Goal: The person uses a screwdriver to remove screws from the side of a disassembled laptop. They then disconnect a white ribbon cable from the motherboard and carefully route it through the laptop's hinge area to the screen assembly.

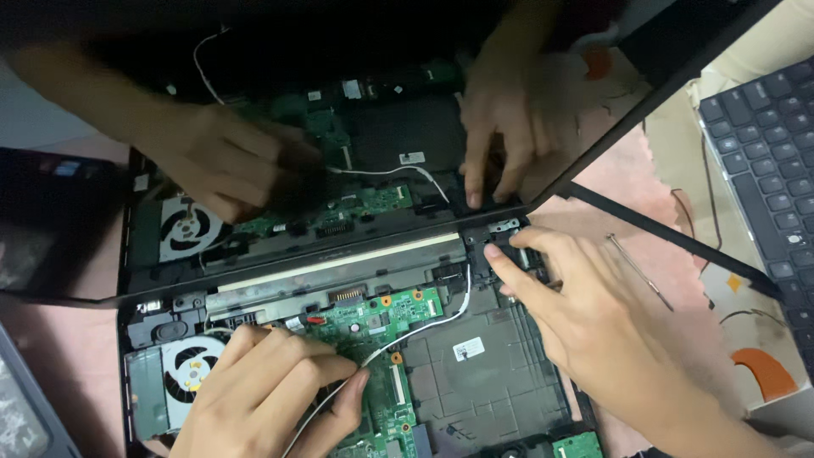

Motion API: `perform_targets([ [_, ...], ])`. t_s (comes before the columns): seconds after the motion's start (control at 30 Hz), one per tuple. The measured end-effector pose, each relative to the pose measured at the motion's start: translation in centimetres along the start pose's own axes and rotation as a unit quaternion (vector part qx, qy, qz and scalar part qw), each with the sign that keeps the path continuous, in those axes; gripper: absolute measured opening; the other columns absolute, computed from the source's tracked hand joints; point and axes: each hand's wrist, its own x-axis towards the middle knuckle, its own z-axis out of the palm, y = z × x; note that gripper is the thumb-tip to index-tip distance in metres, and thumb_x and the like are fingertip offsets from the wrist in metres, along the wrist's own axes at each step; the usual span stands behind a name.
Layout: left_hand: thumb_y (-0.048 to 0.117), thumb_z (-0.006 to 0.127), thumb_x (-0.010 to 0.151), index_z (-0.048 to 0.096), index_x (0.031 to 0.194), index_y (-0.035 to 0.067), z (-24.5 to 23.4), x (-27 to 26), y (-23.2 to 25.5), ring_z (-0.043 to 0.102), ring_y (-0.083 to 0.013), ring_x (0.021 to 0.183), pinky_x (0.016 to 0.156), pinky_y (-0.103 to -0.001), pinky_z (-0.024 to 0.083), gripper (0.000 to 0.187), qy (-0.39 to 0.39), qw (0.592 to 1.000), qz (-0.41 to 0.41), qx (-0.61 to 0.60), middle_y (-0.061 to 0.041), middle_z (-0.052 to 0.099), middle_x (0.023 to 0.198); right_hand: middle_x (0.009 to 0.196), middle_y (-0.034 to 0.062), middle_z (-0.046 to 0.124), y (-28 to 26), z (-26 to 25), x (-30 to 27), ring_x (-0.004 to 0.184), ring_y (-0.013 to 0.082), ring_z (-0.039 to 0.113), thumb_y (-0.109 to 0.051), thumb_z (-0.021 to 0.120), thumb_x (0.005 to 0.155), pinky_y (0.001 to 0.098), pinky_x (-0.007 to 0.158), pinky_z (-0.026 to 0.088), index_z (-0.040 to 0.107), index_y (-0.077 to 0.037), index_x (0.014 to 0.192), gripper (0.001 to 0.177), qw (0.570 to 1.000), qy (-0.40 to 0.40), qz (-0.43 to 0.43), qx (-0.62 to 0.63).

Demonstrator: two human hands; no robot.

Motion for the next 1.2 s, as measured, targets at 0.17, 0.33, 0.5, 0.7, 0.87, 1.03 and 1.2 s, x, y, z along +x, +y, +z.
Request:
perform_targets([
  [0.17,0.018,0.083,0.103,0.076,0.093,0.013,0.0,0.5,0.0,0.068,-0.0144,0.078,0.072,-0.034,0.047,0.014,-0.006,1.0,0.004,-0.013,0.0,0.074,0.089,0.139,0.0099,0.066,-0.3,-0.6,-0.2,0.114,0.0332,0.063,0.005,0.068,0.1,0.0478,0.097,0.049,0.061,-0.028,0.169,0.077,0.997,-0.06,0.038,0.008],
  [0.33,0.019,0.081,0.103,0.075,0.093,0.012,0.4,0.8,-0.3,0.068,-0.0132,0.076,0.071,-0.032,0.047,0.014,0.008,0.999,0.029,-0.012,0.001,0.074,0.088,0.132,0.0089,0.065,-0.6,-0.8,0.1,0.112,0.032,0.063,0.01,0.07,0.093,0.0477,0.094,0.052,0.062,-0.027,0.168,0.084,0.996,-0.069,0.036,-0.036],
  [0.5,0.017,0.079,0.103,0.076,0.087,0.012,0.7,1.0,0.0,0.064,-0.0138,0.069,0.067,-0.032,0.044,0.017,0.044,0.999,0.028,0.004,0.001,0.072,0.083,0.146,0.015,0.06,-1.3,0.1,0.0,0.115,0.0345,0.065,0.019,0.061,0.091,0.0475,0.094,0.051,0.061,-0.026,0.169,0.09,0.999,-0.042,0.031,0.004],
  [0.7,0.022,0.082,0.102,0.077,0.091,0.014,0.3,1.0,-0.3,0.068,-0.0167,0.073,0.072,-0.032,0.048,0.014,0.027,0.999,0.022,0.011,0.001,0.077,0.089,0.15,0.0153,0.055,-1.3,-0.6,-0.3,0.11,0.0195,0.072,0.011,0.061,0.107,0.0348,0.102,0.055,0.074,-0.016,0.156,0.057,0.981,-0.024,0.094,0.168],
  [0.87,0.02,0.084,0.101,0.08,0.096,0.014,0.0,0.3,-0.1,0.074,-0.015,0.081,0.073,-0.034,0.047,0.009,-0.01,0.999,-0.014,0.039,0.0,0.081,0.096,0.135,0.0029,0.076,2.4,-5.4,-2.9,0.099,0.0211,0.065,-0.009,0.062,0.102,0.0388,0.082,0.048,0.086,-0.023,0.132,0.041,0.97,-0.04,0.239,0.009],
  [1.03,0.026,0.09,0.097,0.085,0.107,0.02,-0.4,-0.9,-0.9,0.077,-0.0147,0.089,0.078,-0.036,0.053,0.013,-0.072,0.993,-0.042,0.084,0.001,0.083,0.103,0.13,-0.0149,0.085,3.0,-7.7,-5.1,0.093,0.0085,0.076,-0.028,0.079,0.103,0.0284,0.094,0.051,0.095,-0.026,0.115,0.02,0.925,-0.067,0.37,0.054],
  [1.2,0.029,0.082,0.101,0.085,0.117,0.028,-1.3,-2.1,-2.9,0.074,-0.0175,0.093,0.075,-0.04,0.045,0.016,-0.082,0.988,-0.027,0.13,0.009,0.082,0.122,0.129,0.0033,0.078,2.7,-5.7,-5.6,0.09,0.01,0.084,-0.02,0.089,0.094,0.024,0.101,0.07,0.088,-0.012,0.124,0.031,0.957,-0.02,0.242,0.156],
])
